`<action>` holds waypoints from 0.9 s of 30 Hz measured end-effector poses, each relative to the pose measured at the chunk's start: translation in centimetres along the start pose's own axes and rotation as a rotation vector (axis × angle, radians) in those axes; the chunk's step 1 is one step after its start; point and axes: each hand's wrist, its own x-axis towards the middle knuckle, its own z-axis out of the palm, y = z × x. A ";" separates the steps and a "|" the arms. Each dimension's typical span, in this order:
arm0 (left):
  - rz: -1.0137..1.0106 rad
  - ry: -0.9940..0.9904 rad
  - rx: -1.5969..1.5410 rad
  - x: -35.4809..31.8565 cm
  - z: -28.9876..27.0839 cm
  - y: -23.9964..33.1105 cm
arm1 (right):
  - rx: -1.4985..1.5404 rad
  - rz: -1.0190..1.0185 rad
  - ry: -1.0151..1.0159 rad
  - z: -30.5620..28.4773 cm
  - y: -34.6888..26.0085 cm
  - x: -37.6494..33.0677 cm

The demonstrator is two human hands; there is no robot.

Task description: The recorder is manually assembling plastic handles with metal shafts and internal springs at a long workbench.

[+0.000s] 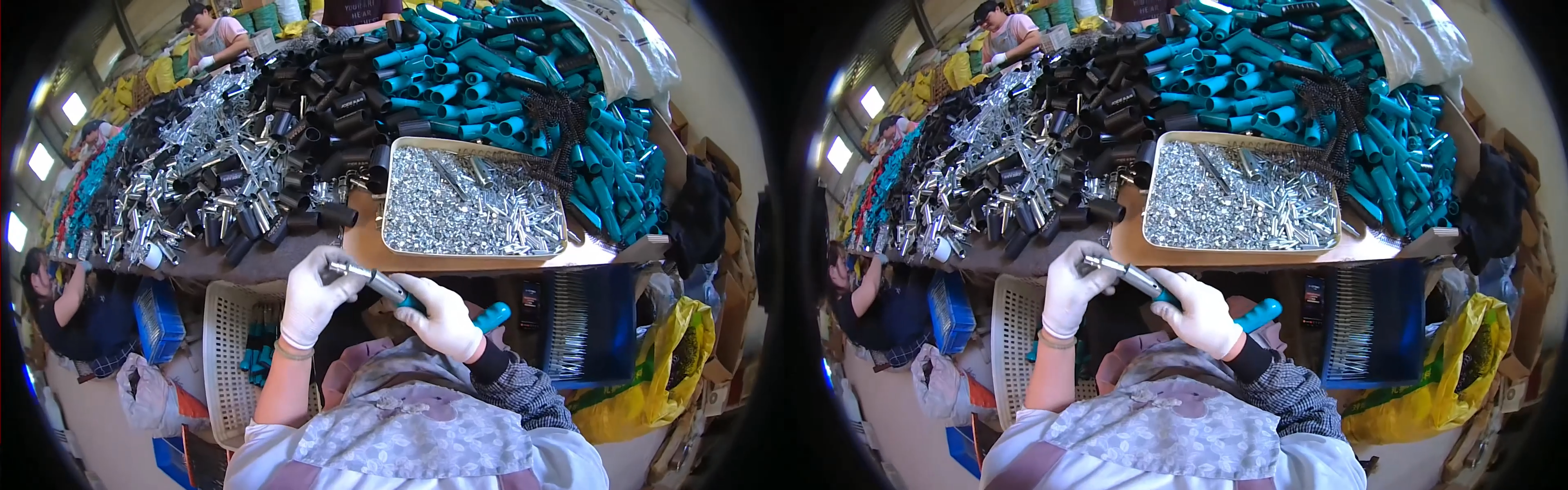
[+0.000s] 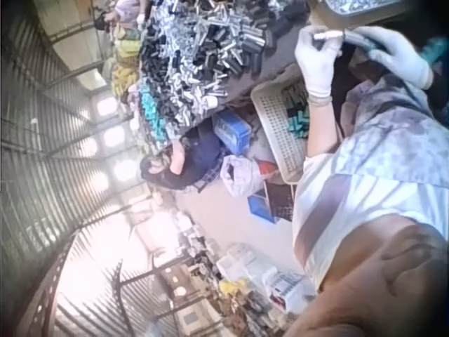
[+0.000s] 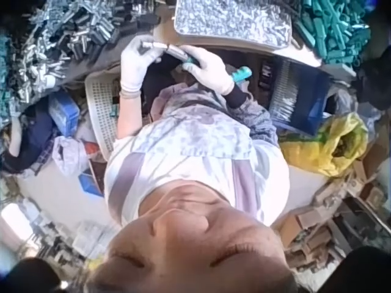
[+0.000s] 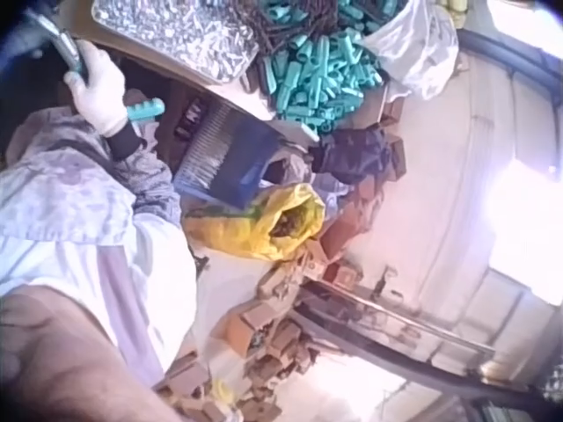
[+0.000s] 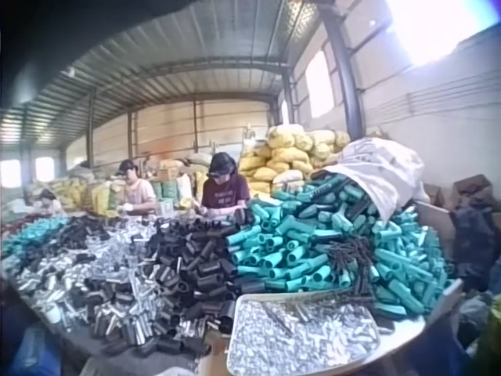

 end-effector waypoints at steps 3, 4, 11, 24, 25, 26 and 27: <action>-0.064 0.003 0.041 -0.9 0.1 0.2 | -0.270 -0.049 0.003 -0.3 -1.1 -0.3; -0.081 -0.001 0.075 -1.0 0.3 0.2 | -0.329 -0.057 0.002 -0.5 -1.3 -0.4; -0.258 -0.123 0.147 -1.9 0.0 -0.8 | -0.400 -0.052 -0.056 -0.5 -0.2 -1.7; -0.114 -0.255 0.380 -1.3 -1.9 -1.0 | -0.258 -0.055 -0.184 0.0 1.0 0.4; 0.126 -0.244 0.394 -1.8 -1.7 -1.7 | -0.217 -0.024 -0.201 -0.1 1.1 0.4; 0.534 -0.287 0.419 -1.4 -1.8 -2.3 | -0.185 -0.005 -0.209 -0.2 1.4 0.0; 0.629 -0.294 0.539 -2.2 -2.0 -2.1 | -0.196 0.002 -0.202 -0.1 1.7 -0.3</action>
